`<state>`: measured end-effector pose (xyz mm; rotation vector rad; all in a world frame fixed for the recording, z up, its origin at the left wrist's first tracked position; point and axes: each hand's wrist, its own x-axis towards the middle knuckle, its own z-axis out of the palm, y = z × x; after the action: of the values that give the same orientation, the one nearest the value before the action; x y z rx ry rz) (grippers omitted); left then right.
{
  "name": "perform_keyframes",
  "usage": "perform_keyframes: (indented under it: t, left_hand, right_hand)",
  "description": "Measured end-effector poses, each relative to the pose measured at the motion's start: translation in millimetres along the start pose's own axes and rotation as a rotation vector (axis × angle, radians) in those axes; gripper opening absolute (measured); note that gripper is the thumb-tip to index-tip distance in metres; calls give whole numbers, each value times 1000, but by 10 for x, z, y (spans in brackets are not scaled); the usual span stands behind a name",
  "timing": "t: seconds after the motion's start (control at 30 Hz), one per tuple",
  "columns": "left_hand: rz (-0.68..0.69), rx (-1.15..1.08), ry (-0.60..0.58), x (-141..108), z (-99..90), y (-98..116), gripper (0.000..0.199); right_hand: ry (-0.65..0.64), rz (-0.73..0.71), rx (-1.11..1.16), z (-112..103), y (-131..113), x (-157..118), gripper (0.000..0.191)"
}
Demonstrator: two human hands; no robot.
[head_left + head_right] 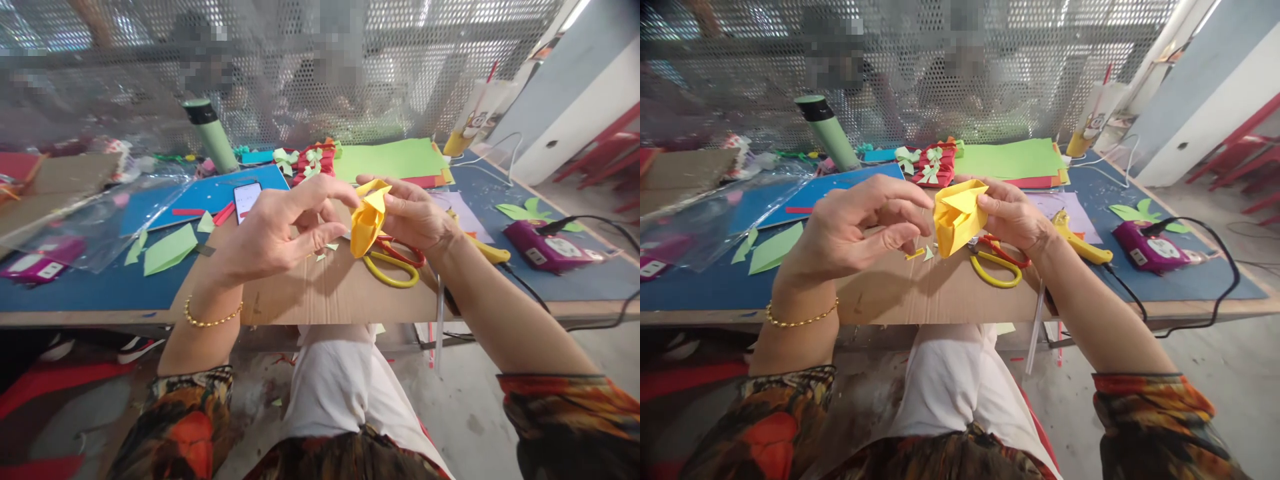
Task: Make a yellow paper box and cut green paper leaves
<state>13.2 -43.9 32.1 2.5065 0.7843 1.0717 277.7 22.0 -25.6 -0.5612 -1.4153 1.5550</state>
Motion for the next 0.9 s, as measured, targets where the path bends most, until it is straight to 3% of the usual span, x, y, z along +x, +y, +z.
perform_keyframes:
  t: [0.13, 0.2, 0.3, 0.4, 0.57, 0.73, 0.9]
  left_hand:
    - [-14, -71, -30, 19, 45, -25, 22]
    - [-45, -126, -14, 26, 54, -46, 29]
    - [-93, -198, -55, 26, 82, -115, 54]
    - [-49, -161, -116, 26, 207, -225, 84]
    - [63, 61, 27, 69, 493, -327, 110]
    - [200, 128, 101, 106, 472, -233, 98]
    - [142, 243, 198, 87, 416, -183, 72]
  right_hand:
    - [9, 26, -13, -26, 20, 2, 42]
    - [39, 23, -25, -44, 26, 7, 44]
    - [73, -5, -23, -54, 18, 14, 44]
    - [78, -35, -19, -29, -5, 12, 43]
    - [60, -41, 25, 68, -46, -7, 47]
    - [70, -6, 4, 131, -71, -29, 46]
    - [56, 29, 15, 153, -22, -30, 38]
